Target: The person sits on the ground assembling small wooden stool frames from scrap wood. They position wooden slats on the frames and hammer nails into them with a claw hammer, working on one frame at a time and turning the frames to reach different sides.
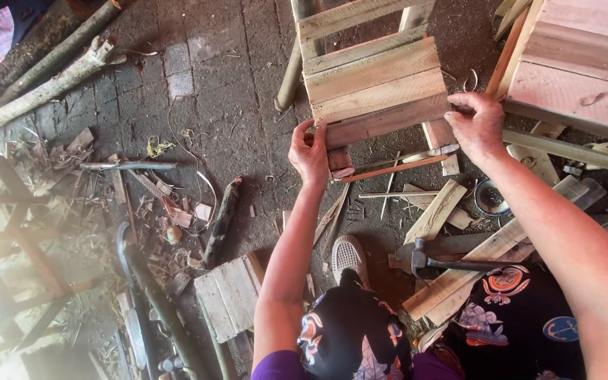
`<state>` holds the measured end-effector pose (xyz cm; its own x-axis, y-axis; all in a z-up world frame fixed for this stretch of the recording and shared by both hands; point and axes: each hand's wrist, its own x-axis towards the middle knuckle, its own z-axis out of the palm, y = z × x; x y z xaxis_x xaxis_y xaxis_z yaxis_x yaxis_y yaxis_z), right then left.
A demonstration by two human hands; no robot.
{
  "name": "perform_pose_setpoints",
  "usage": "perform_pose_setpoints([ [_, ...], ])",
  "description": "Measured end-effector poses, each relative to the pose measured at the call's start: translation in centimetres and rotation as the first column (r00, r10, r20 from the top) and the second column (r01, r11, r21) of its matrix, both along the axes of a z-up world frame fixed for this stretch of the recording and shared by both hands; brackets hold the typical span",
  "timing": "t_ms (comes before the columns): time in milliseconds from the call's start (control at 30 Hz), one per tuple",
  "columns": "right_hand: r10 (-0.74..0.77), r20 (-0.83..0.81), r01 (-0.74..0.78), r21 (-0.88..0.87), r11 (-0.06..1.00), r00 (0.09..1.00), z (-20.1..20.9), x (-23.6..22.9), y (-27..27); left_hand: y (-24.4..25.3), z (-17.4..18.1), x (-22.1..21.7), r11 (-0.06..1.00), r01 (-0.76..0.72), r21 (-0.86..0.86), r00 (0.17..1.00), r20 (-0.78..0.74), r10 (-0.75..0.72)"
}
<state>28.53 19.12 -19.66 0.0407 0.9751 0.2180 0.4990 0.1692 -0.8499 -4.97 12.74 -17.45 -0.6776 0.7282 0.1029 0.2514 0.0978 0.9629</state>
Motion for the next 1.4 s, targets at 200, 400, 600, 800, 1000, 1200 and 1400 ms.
perform_pose_setpoints([
  [200,0.041,-0.081,-0.046,-0.055,0.997,0.996,2.9,-0.6,-1.4,-3.4,3.8,0.2,0.934,0.358,-0.002,0.932,0.063,-0.357],
  [400,0.033,-0.064,-0.034,-0.028,0.999,0.997,3.1,-0.9,-1.4,-2.4,-0.6,-1.1,0.941,0.333,0.057,0.941,-0.081,-0.328],
  [600,0.04,-0.014,-0.04,0.029,0.999,0.999,1.7,-0.1,-1.2,-2.8,-0.4,-1.3,0.939,0.343,0.038,0.916,-0.232,-0.326],
  [800,0.021,-0.006,-0.021,0.053,0.998,1.0,0.6,0.1,-1.0,-2.8,0.0,-1.2,0.937,0.345,0.061,0.92,-0.218,-0.325],
  [1000,0.027,-0.033,-0.025,0.047,0.999,0.999,0.7,0.3,-0.8,-2.7,-0.8,-0.7,0.929,0.345,0.132,0.936,-0.12,-0.33],
  [1200,0.036,-0.035,-0.035,0.034,0.999,0.999,1.3,0.1,-1.0,-2.8,-1.2,-0.5,0.934,0.333,0.129,0.939,-0.143,-0.314],
  [1400,0.034,-0.024,-0.033,0.07,0.997,0.999,2.3,-0.3,-1.2,-2.7,-1.2,-0.4,0.933,0.328,0.15,0.94,-0.151,-0.307],
])
